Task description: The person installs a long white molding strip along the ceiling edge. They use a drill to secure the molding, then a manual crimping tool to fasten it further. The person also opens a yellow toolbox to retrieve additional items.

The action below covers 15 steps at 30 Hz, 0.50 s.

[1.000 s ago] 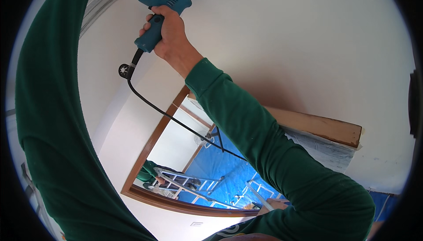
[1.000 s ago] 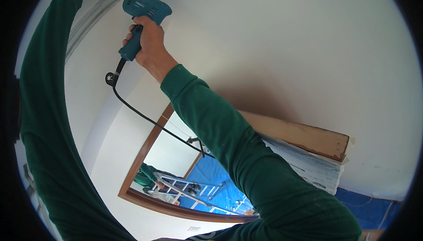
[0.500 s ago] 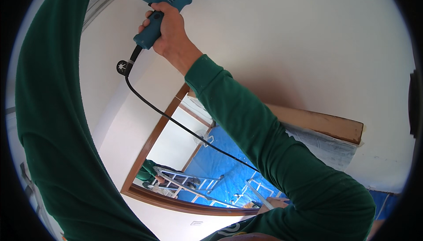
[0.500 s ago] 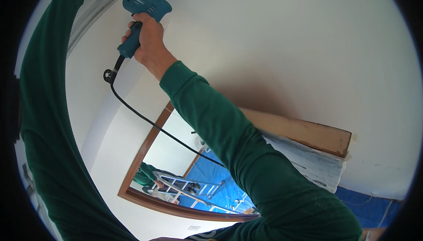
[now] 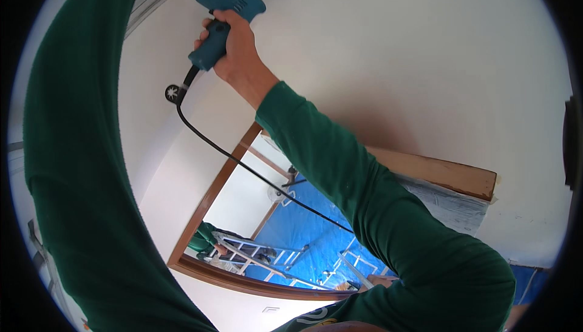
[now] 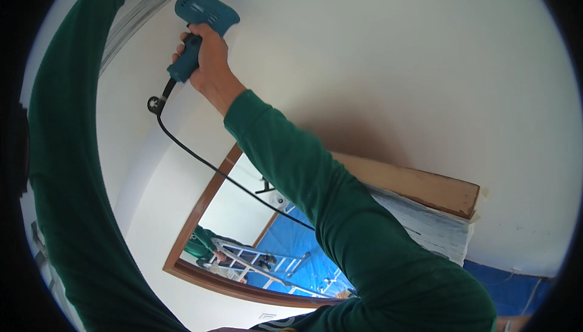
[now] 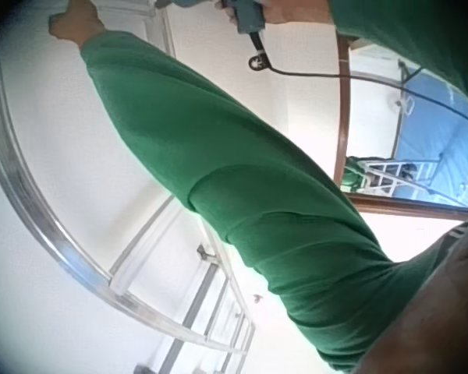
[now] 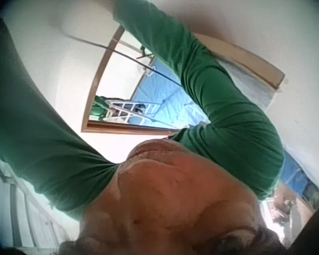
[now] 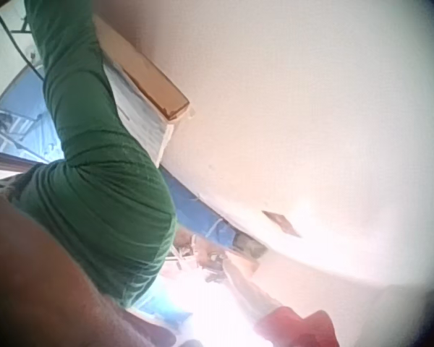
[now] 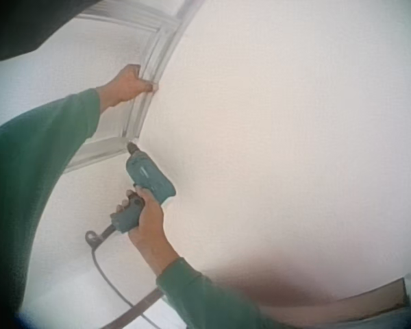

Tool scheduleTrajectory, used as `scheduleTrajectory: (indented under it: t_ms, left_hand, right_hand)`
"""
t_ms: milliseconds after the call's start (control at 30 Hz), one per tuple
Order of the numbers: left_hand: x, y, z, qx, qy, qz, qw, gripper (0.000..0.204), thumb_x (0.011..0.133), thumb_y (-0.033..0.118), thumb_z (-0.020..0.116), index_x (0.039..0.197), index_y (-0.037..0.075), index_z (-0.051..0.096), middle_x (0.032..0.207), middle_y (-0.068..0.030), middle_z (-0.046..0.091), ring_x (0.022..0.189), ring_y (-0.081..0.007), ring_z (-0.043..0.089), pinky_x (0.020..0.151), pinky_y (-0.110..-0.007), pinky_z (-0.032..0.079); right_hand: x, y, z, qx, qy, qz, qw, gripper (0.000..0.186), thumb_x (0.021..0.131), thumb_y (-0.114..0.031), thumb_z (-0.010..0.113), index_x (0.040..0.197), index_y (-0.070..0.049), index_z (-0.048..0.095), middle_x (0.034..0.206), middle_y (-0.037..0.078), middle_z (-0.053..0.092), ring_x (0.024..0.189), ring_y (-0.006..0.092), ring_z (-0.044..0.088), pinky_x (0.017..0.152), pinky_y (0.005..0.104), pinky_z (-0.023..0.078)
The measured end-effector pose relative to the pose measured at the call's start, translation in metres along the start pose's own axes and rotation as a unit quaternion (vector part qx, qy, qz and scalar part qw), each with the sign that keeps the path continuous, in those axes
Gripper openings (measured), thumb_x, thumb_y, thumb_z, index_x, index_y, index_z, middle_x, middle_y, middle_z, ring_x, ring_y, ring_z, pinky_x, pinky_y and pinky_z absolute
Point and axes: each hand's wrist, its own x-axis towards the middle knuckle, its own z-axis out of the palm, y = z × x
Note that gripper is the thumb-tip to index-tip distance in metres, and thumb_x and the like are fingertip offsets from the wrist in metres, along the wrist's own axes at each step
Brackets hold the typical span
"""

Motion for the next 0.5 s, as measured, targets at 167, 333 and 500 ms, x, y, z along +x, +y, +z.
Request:
scheduleTrajectory:
  t_ms: [167, 333, 500]
  left_hand:
    - [0.004, 0.001, 0.002, 0.014, 0.035, -0.025, 0.999, 0.073, 0.083, 0.031, 0.085, 0.135, -0.016, 0.062, 0.132, -0.0319, 0.068, 0.126, -0.0427, 0.065, 0.111, -0.045, 0.050]
    - [0.005, 0.005, 0.001, 0.015, 0.016, -0.053, 0.998, 0.087, 0.083, 0.032, 0.084, 0.146, -0.018, 0.051, 0.143, -0.0343, 0.060, 0.134, -0.0434, 0.059, 0.115, -0.045, 0.047]
    - [0.002, 0.006, 0.010, 0.030, 0.063, -0.084, 0.994, 0.101, 0.081, 0.035, 0.086, 0.154, -0.018, 0.040, 0.154, -0.0363, 0.050, 0.144, -0.0455, 0.050, 0.122, -0.044, 0.039]
  right_hand:
    - [-0.058, -0.013, -0.024, -0.002, 0.013, 0.005, 1.000, 0.026, 0.095, -0.019, 0.069, 0.116, -0.010, 0.058, 0.097, 0.007, 0.060, 0.076, 0.0199, 0.058, 0.071, 0.0429, 0.054]
    - [-0.174, -0.034, -0.069, -0.123, 0.076, 0.071, 0.987, 0.027, 0.098, -0.023, 0.070, 0.117, -0.008, 0.059, 0.101, 0.006, 0.063, 0.074, 0.0165, 0.062, 0.073, 0.0417, 0.057]
    - [-0.298, -0.069, -0.095, -0.244, 0.133, 0.130, 0.952, 0.025, 0.098, -0.014, 0.068, 0.119, -0.004, 0.059, 0.101, 0.011, 0.066, 0.076, 0.0211, 0.067, 0.070, 0.0451, 0.059]
